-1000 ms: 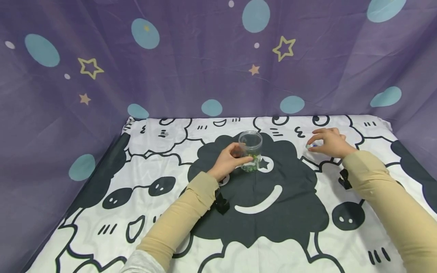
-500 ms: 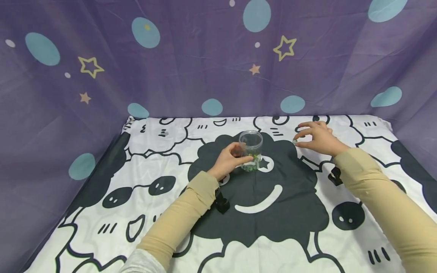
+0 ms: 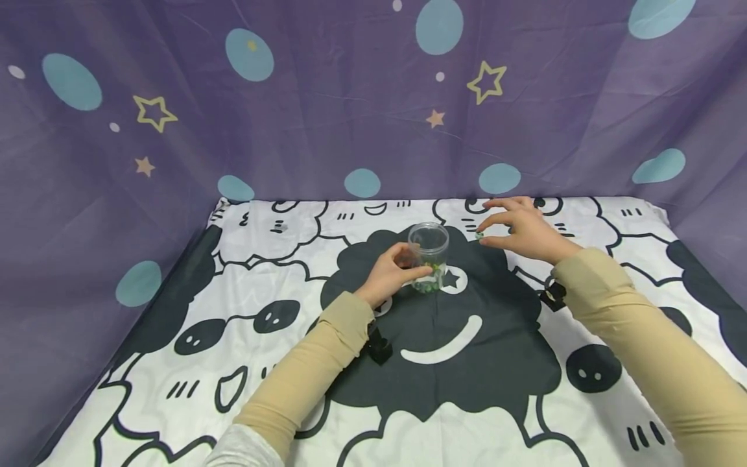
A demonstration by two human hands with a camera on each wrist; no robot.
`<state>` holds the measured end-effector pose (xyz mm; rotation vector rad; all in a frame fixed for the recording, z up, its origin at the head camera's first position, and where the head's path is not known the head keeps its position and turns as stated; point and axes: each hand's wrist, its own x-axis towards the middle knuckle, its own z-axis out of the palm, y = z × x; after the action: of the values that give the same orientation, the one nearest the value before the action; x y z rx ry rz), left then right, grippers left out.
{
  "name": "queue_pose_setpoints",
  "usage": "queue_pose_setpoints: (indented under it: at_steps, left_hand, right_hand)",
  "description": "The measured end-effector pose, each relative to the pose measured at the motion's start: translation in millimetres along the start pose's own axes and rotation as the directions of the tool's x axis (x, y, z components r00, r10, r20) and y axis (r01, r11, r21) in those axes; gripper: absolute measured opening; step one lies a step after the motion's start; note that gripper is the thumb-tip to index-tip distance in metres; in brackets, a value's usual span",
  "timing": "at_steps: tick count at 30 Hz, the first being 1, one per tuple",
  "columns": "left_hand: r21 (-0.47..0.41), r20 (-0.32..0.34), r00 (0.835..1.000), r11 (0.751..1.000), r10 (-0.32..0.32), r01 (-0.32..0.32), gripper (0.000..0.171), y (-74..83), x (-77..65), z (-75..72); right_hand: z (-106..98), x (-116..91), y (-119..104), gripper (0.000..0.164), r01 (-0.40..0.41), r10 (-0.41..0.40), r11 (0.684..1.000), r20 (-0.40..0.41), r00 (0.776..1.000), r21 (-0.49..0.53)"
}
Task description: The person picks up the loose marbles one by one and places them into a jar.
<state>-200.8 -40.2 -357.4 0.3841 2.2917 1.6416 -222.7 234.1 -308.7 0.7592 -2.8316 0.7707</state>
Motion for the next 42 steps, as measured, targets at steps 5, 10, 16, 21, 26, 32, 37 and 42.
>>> queue_pose_setpoints:
  at_steps: [5, 10, 16, 21, 26, 32, 37, 42]
  left_hand:
    - [-0.008, -0.004, 1.0, 1.0, 0.003, -0.003, 0.05, 0.4, 0.6, 0.3]
    - [-0.012, -0.016, 1.0, 1.0, 0.006, -0.006, 0.049, -9.0, 7.3, 2.0]
    - [-0.019, -0.044, 0.999, 1.0, 0.022, -0.022, 0.048, -31.4, 22.3, 3.5]
    - [-0.014, -0.048, 0.999, 1.0, 0.019, -0.019, 0.048, -31.7, 21.7, 4.0]
    - [-0.008, -0.052, 0.999, 1.0, 0.017, -0.018, 0.048, -32.0, 22.0, 4.6]
    - [-0.013, -0.05, 0.999, 1.0, 0.01, -0.011, 0.048, -32.1, 22.2, 4.8]
    - [-0.018, -0.054, 0.998, 1.0, 0.01, -0.011, 0.048, -32.1, 22.4, 5.0]
    - [-0.022, -0.053, 0.998, 0.999, 0.024, -0.025, 0.046, -30.6, 21.0, 5.2]
  right_hand:
    - [1, 10, -13, 0.017, 0.039, -0.039, 0.999, -0.008, 0.999, 0.032]
    - [2, 17, -25, 0.017, 0.049, -0.048, 0.998, -0.009, 0.999, 0.048]
    - [2, 27, -37, 0.018, 0.071, -0.07, 0.996, -0.017, 0.997, 0.06]
    - [6, 33, -45, 0.018, 0.106, -0.106, 0.993, -0.019, 0.994, 0.047]
    - [8, 36, -52, 0.018, 0.108, -0.108, 0.993, -0.001, 0.994, 0.043]
    - [8, 36, -54, 0.019, 0.101, -0.101, 0.994, 0.007, 0.995, 0.048]
    - [6, 32, -51, 0.02, 0.093, -0.093, 0.994, -0.008, 0.996, 0.059]
    - [3, 26, -45, 0.022, 0.079, -0.079, 0.994, -0.005, 0.997, 0.071]
